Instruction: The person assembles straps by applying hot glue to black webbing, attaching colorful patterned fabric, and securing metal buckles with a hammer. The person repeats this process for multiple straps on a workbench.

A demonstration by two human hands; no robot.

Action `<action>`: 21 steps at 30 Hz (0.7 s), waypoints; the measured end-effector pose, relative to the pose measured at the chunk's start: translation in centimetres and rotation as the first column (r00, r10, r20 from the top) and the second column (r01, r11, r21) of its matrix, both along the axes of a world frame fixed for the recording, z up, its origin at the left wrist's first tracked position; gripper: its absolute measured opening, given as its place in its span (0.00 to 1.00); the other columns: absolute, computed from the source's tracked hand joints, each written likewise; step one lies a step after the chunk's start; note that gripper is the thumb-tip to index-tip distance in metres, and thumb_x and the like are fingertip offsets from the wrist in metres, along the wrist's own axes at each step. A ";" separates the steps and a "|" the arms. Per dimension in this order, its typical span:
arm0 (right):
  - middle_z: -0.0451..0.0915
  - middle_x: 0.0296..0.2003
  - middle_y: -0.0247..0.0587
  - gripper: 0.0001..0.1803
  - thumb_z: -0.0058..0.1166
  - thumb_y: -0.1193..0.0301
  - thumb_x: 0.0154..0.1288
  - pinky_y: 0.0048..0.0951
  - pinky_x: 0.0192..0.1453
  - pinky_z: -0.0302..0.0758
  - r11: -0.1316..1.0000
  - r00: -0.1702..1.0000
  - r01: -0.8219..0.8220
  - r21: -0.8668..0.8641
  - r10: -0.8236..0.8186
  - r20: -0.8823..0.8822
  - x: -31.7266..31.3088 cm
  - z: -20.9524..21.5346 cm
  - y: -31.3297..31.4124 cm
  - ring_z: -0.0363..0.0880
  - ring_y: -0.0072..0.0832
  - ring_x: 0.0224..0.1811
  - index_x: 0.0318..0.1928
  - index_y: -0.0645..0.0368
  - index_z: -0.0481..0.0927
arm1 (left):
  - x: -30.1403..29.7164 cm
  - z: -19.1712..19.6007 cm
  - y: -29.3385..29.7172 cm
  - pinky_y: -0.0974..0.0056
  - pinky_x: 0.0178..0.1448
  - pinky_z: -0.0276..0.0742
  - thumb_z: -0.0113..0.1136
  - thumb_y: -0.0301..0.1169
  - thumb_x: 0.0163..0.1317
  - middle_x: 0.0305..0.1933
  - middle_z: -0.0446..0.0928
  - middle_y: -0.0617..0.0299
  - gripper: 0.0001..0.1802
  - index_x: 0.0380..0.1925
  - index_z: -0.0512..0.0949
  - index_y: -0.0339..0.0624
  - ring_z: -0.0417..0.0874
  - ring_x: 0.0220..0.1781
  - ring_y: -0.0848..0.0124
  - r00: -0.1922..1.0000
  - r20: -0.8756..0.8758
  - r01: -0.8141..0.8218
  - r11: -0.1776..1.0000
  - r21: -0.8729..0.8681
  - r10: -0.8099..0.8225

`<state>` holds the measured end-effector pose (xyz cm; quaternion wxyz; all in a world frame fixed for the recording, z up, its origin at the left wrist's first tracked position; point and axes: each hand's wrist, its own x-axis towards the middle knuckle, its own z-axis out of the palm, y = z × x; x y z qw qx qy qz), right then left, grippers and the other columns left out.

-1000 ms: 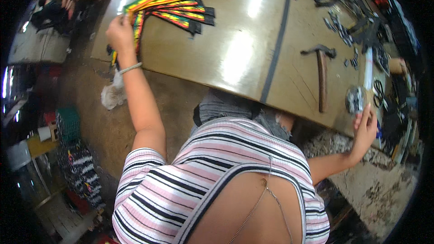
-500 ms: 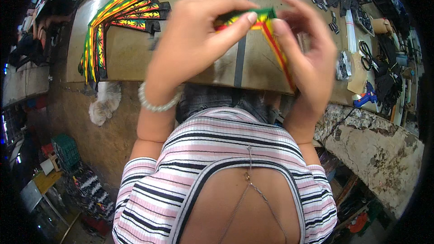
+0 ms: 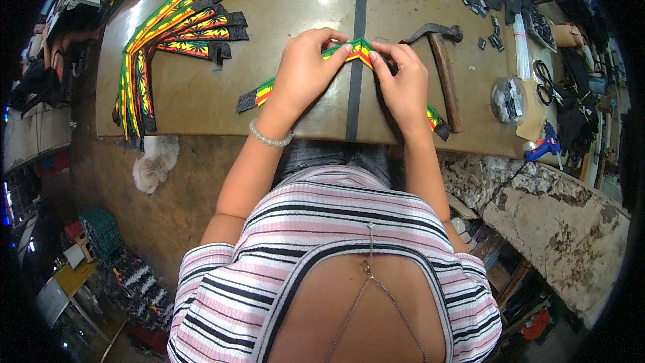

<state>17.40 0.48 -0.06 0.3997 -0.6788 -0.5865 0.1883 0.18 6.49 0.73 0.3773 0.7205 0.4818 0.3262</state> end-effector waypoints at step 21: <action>0.77 0.49 0.44 0.20 0.53 0.74 0.61 0.37 0.53 0.74 0.975 0.785 -0.196 0.103 0.093 0.612 -0.9 -0.7 -0.7 0.74 0.40 0.52 0.54 0.62 0.81 | 1.5 -1.6 -2.0 0.55 0.51 0.70 0.65 0.30 0.59 0.40 0.77 0.59 0.07 0.38 0.85 0.47 0.76 0.46 0.58 0.977 -0.186 -0.014 0.899 0.438 0.106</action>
